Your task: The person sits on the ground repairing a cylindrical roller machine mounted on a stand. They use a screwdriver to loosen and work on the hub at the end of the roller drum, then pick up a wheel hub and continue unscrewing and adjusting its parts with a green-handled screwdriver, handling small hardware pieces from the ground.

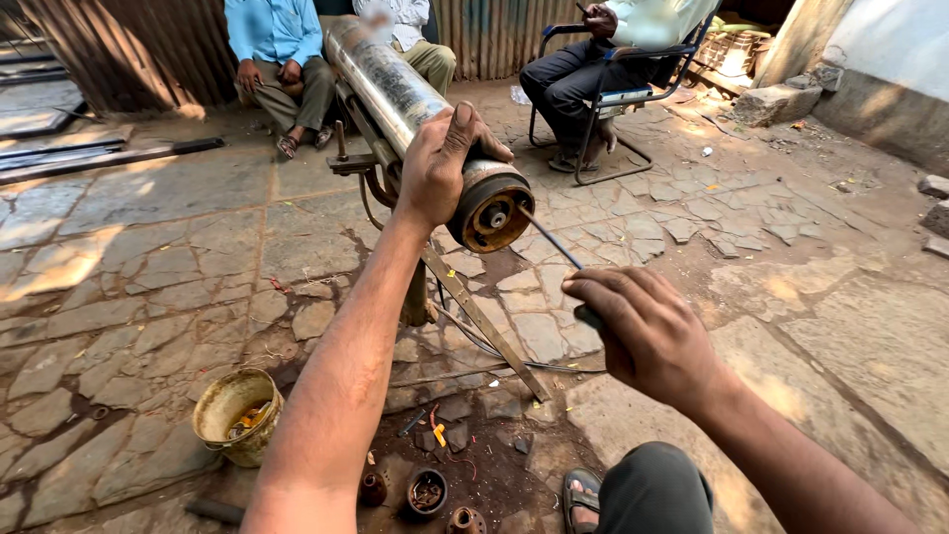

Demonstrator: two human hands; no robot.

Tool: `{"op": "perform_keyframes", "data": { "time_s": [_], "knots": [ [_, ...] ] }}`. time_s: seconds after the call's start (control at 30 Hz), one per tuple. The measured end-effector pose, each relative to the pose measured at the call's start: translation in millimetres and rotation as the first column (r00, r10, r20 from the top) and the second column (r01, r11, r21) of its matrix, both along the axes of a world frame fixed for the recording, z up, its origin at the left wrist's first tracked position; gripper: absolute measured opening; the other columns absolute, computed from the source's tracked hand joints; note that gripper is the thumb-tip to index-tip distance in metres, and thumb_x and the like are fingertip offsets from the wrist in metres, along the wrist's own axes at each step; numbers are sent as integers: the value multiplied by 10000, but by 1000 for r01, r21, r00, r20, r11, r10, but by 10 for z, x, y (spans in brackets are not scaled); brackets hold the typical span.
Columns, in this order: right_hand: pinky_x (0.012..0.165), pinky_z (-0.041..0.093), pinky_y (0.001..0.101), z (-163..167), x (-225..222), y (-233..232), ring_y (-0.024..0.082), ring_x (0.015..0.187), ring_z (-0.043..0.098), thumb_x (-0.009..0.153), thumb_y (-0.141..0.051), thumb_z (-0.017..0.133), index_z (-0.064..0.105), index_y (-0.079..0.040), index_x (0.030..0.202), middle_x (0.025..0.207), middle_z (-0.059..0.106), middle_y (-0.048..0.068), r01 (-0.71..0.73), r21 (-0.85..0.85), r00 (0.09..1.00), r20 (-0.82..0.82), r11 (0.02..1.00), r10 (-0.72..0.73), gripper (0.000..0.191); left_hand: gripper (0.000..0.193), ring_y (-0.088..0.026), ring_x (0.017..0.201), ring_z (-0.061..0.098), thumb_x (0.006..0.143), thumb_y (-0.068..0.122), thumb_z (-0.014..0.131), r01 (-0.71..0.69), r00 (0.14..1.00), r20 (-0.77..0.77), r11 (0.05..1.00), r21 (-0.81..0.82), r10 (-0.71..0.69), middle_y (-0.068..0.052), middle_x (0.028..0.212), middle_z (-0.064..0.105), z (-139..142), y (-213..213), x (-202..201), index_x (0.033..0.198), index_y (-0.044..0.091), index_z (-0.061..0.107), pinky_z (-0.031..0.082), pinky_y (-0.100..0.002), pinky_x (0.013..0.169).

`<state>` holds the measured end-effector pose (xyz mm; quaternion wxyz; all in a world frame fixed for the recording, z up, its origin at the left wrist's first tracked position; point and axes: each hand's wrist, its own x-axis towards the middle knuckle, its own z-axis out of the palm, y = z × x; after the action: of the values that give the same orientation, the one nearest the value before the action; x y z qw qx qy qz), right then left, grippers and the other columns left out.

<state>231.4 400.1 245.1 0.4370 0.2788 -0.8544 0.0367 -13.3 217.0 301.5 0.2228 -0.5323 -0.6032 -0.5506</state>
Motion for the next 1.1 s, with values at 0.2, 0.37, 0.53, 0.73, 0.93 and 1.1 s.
{"op": "perform_keyframes", "data": {
  "time_s": [0.2,0.37,0.53,0.73,0.93,1.1],
  "knots": [
    [918,565,450,-17,-11,5,319,1052,707,889,-5,662,572,-41,1273,1204,699,147,-6,-59,1000,7,998,7,396,914,-228,931,641,1058,708,219,-1,1000,14,1000,-2,1,-75,777,724,-36,16,-44,817,46,802,493,-366,940],
    [935,564,510,211,-16,64,319,1029,727,716,10,684,594,-63,1253,1197,719,146,83,336,995,31,938,-99,549,906,-217,910,648,1046,713,200,-35,999,-22,999,-41,34,-54,773,734,-9,43,-66,817,73,799,501,-388,932],
    [908,562,423,308,35,-140,300,1026,716,813,59,607,525,-34,1366,1216,706,132,92,-27,973,214,995,-84,566,553,-183,1008,687,1025,608,520,-15,956,-291,988,-156,-31,-15,965,761,13,35,273,1032,122,783,512,-436,1007],
    [851,607,349,5,-22,-569,256,987,724,1073,-107,555,356,-60,1420,1301,604,183,-87,-985,917,-20,152,398,403,259,-228,1073,683,784,383,843,-365,686,-716,913,-181,132,22,1013,792,-115,151,711,966,203,802,426,-537,1068],
    [1107,394,489,74,36,-498,402,1294,452,1042,-159,604,288,-59,1471,1379,425,230,38,-410,965,-223,911,-141,542,92,-181,1089,685,945,298,768,-383,717,-673,910,-163,181,39,974,783,-163,41,630,994,236,814,444,-490,1124],
    [1148,394,424,455,103,255,197,1305,539,954,-402,701,638,-237,1414,1455,589,11,425,541,864,-481,726,-148,494,82,-180,1061,708,902,238,801,-383,713,-674,912,-145,192,35,970,789,-183,91,614,984,232,810,448,-474,1109]
  ]
}}
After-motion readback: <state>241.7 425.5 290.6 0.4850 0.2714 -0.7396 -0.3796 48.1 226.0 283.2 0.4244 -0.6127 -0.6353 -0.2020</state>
